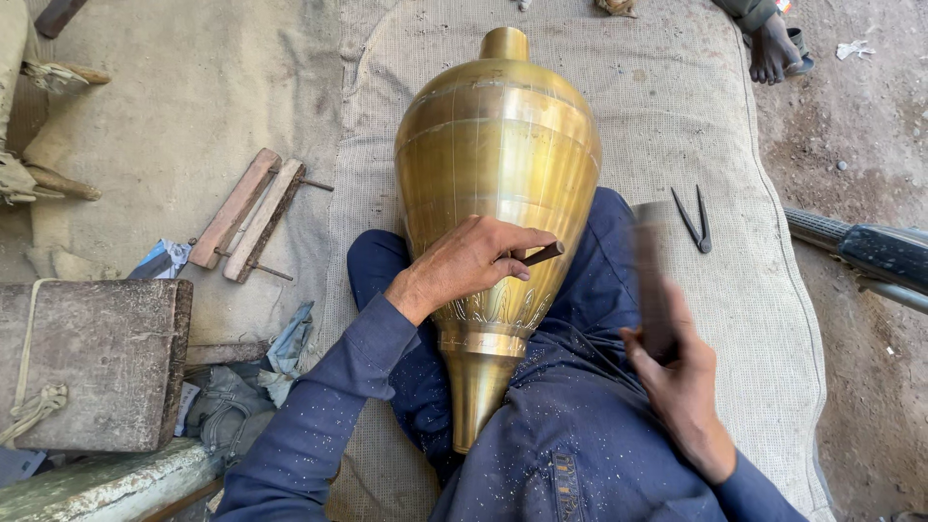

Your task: The person sits on the floor and uses a hammer and chisel to engrave a floral pattern onto a large brass vessel. They repeatedly strike the chisel to create fine lines and details on the metal surface.

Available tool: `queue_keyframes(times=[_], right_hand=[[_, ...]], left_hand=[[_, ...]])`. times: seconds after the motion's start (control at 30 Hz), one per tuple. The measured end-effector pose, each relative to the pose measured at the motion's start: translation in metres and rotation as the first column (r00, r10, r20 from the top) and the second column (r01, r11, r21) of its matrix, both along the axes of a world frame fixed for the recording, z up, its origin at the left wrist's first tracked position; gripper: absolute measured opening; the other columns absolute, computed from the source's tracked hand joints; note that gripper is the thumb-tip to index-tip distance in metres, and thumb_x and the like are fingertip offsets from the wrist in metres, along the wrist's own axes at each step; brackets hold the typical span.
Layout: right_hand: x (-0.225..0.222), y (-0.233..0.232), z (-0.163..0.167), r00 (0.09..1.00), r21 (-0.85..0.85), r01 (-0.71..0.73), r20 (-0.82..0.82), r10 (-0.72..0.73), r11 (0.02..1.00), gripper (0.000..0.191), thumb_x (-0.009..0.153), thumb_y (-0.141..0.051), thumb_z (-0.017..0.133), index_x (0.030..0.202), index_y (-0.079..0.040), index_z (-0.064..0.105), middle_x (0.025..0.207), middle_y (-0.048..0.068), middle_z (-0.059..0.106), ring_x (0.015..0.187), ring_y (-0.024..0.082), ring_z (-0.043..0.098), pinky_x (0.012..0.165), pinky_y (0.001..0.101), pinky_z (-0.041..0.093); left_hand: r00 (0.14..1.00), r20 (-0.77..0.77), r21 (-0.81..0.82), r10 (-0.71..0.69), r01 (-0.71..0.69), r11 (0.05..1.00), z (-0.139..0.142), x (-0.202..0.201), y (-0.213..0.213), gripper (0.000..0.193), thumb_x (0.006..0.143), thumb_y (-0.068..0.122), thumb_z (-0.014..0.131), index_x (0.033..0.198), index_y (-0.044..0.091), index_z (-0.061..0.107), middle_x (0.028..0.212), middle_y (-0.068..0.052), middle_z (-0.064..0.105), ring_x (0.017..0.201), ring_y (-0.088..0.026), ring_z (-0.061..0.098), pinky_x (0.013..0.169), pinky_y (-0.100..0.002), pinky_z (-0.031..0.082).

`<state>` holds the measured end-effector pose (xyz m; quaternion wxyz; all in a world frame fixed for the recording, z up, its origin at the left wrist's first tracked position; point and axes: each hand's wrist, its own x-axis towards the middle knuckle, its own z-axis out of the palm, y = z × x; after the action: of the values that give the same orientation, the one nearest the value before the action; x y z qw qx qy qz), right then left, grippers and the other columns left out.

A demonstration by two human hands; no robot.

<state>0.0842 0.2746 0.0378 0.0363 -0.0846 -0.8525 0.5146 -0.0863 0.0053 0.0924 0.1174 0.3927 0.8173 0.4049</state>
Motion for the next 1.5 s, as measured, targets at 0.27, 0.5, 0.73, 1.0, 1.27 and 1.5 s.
queue_keyframes(times=[0.27, 0.5, 0.73, 1.0, 1.27, 1.5], right_hand=[[0.001, 0.000, -0.004, 0.988, -0.081, -0.071, -0.144, 0.058, 0.994, 0.080, 0.083, 0.009, 0.069, 0.157, -0.007, 0.044, 0.147, 0.014, 0.060, 0.116, 0.018, 0.064, 0.095, 0.0330, 0.058], [0.004, -0.002, 0.000, 0.988, 0.026, -0.029, -0.152, 0.033, 0.999, 0.084, 0.080, 0.007, 0.075, 0.156, -0.006, 0.042, 0.142, 0.015, 0.062, 0.116, 0.021, 0.067, 0.098, 0.0337, 0.057], [-0.001, -0.001, 0.004, 0.997, 0.237, 0.010, 0.069, -0.027, 0.971, 0.084, 0.079, -0.002, 0.082, 0.154, -0.017, 0.049, 0.111, 0.012, 0.076, 0.096, 0.019, 0.076, 0.083, 0.0334, 0.060], [0.001, -0.003, -0.011, 0.985, 0.056, 0.099, -0.149, -0.090, 0.993, 0.084, 0.084, -0.006, 0.080, 0.159, -0.012, 0.043, 0.102, 0.012, 0.071, 0.087, 0.018, 0.069, 0.078, 0.0311, 0.058], [-0.001, 0.002, -0.008, 0.970, 0.130, 0.061, -0.242, -0.028, 0.990, 0.086, 0.082, -0.003, 0.081, 0.159, -0.008, 0.044, 0.106, 0.014, 0.072, 0.090, 0.015, 0.067, 0.080, 0.0290, 0.056], [-0.002, -0.004, -0.005, 0.978, 0.089, 0.057, -0.205, -0.038, 0.994, 0.083, 0.084, -0.004, 0.080, 0.159, -0.009, 0.044, 0.116, 0.014, 0.071, 0.097, 0.014, 0.067, 0.085, 0.0287, 0.058]], left_hand=[[1.000, 0.032, -0.033, -0.001, 0.002, 0.999, -0.003, 0.000, -0.003, 0.047, 0.082, 0.016, 0.081, 0.128, 0.016, 0.070, 0.120, -0.008, 0.075, 0.100, -0.028, 0.075, 0.091, -0.040, 0.058], [0.999, 0.049, -0.017, -0.004, 0.005, 1.000, -0.002, 0.002, -0.003, 0.048, 0.081, 0.013, 0.080, 0.128, 0.016, 0.070, 0.119, -0.008, 0.075, 0.098, -0.027, 0.076, 0.090, -0.039, 0.059], [0.985, 0.173, -0.001, 0.021, -0.021, 1.000, 0.003, 0.001, -0.011, 0.050, 0.083, 0.012, 0.080, 0.131, 0.016, 0.068, 0.102, -0.012, 0.076, 0.087, -0.026, 0.077, 0.083, -0.037, 0.060], [0.999, 0.051, 0.139, 0.008, -0.015, 0.990, -0.005, 0.012, -0.020, 0.047, 0.083, 0.008, 0.079, 0.129, 0.013, 0.069, 0.117, -0.010, 0.076, 0.099, -0.023, 0.077, 0.087, -0.035, 0.061], [0.987, 0.156, 0.126, 0.040, -0.060, 0.990, -0.010, 0.008, -0.017, 0.049, 0.082, 0.008, 0.079, 0.130, 0.014, 0.069, 0.110, -0.009, 0.077, 0.093, -0.020, 0.080, 0.084, -0.033, 0.063], [0.996, 0.085, 0.065, 0.025, -0.030, 0.997, -0.001, 0.009, -0.014, 0.048, 0.081, 0.011, 0.081, 0.127, 0.014, 0.071, 0.112, -0.011, 0.077, 0.091, -0.023, 0.078, 0.084, -0.036, 0.060]])
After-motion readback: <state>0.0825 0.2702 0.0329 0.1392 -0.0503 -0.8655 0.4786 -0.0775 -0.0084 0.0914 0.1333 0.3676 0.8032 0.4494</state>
